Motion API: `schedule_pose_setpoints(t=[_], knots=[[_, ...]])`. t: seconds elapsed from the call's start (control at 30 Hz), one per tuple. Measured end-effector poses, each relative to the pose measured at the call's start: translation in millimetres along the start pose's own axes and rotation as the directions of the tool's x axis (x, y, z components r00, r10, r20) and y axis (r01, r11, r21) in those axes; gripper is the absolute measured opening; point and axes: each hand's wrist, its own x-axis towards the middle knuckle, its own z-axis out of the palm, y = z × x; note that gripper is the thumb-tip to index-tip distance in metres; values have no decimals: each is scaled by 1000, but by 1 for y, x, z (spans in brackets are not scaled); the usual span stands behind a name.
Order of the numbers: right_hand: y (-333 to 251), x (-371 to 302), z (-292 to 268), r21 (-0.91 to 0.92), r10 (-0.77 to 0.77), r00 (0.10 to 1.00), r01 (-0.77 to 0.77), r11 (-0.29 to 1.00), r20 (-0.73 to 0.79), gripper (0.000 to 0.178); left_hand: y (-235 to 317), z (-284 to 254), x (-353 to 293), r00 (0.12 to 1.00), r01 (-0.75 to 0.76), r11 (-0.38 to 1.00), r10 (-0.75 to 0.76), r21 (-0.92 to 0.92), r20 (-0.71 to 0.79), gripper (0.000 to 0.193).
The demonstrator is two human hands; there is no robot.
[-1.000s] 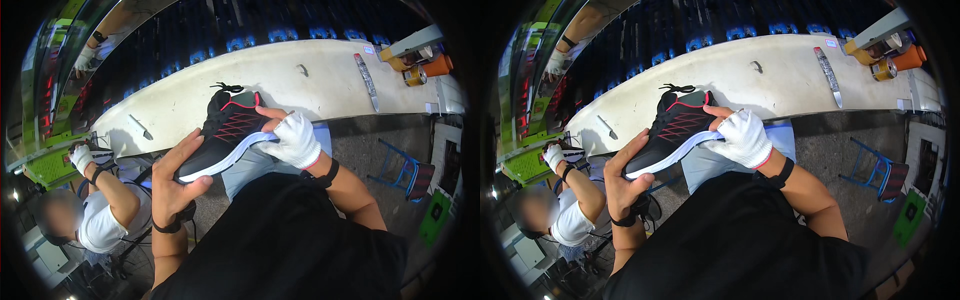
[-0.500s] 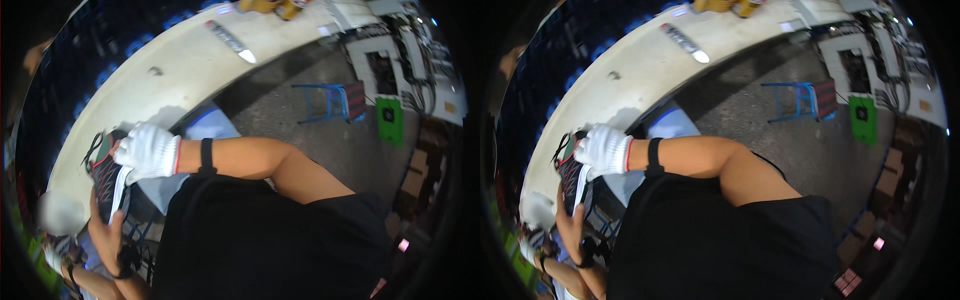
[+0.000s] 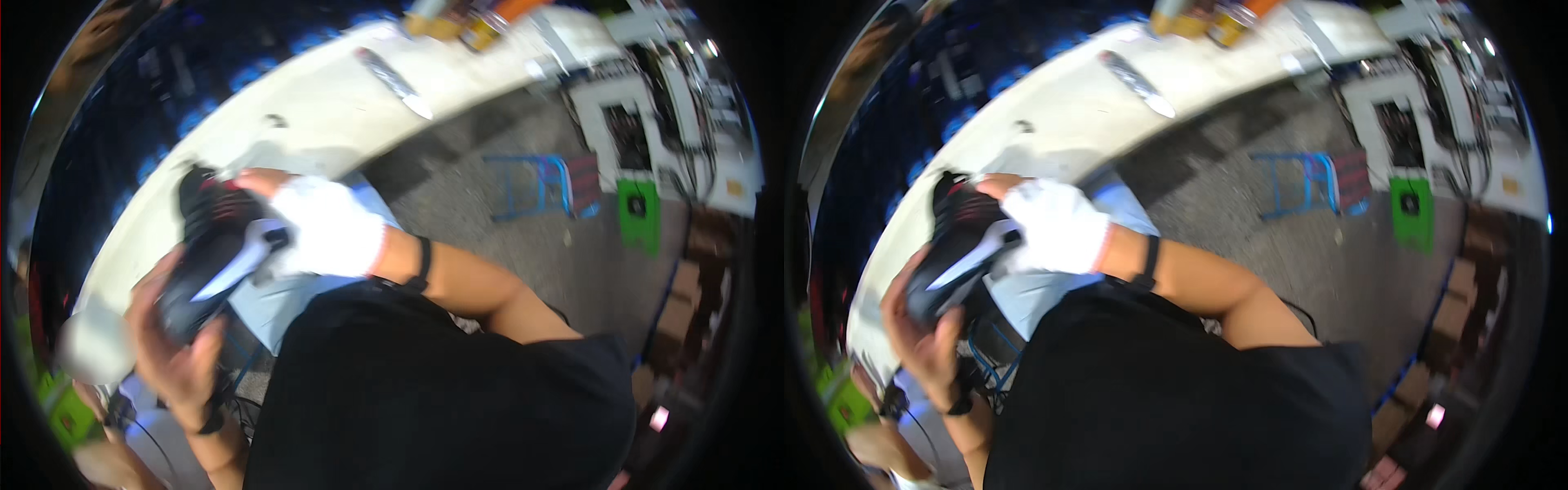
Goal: The person is assembling athletic shoes by inserting insoles and inspecting the outer shell on a manufacturing line.
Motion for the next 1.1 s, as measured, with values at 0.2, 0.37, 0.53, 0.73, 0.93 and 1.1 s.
schedule_pose_setpoints(t=[0.2, 0.37, 0.53, 0.73, 0.93, 1.1], knots=[[-49, 44, -62, 234, -315, 949, 302, 924, 19, 83, -28, 70, 2, 898, -375, 918, 395, 131, -193, 53], [-56, 36, -67, 65, -275, 953, 269, 961, 124, 76, -40, 85, -3, 896, -295, 954, 295, 52, -332, 57], [-55, 39, -61, 183, -178, 983, 166, 969, 51, 71, -41, 87, -4, 902, -334, 940, 297, -70, -315, 47], [-47, 47, -64, 293, -205, 976, 177, 940, 67, 60, -60, 91, 10, 852, -441, 897, 413, -15, -322, 46], [-33, 45, -61, 362, -247, 969, 230, 903, 1, 51, -68, 83, 22, 914, -326, 945, 325, 36, -241, 52], [-15, 38, -60, 450, -206, 969, 246, 858, -137, 45, -119, 70, -5, 975, -134, 989, 144, 69, -169, 35]])
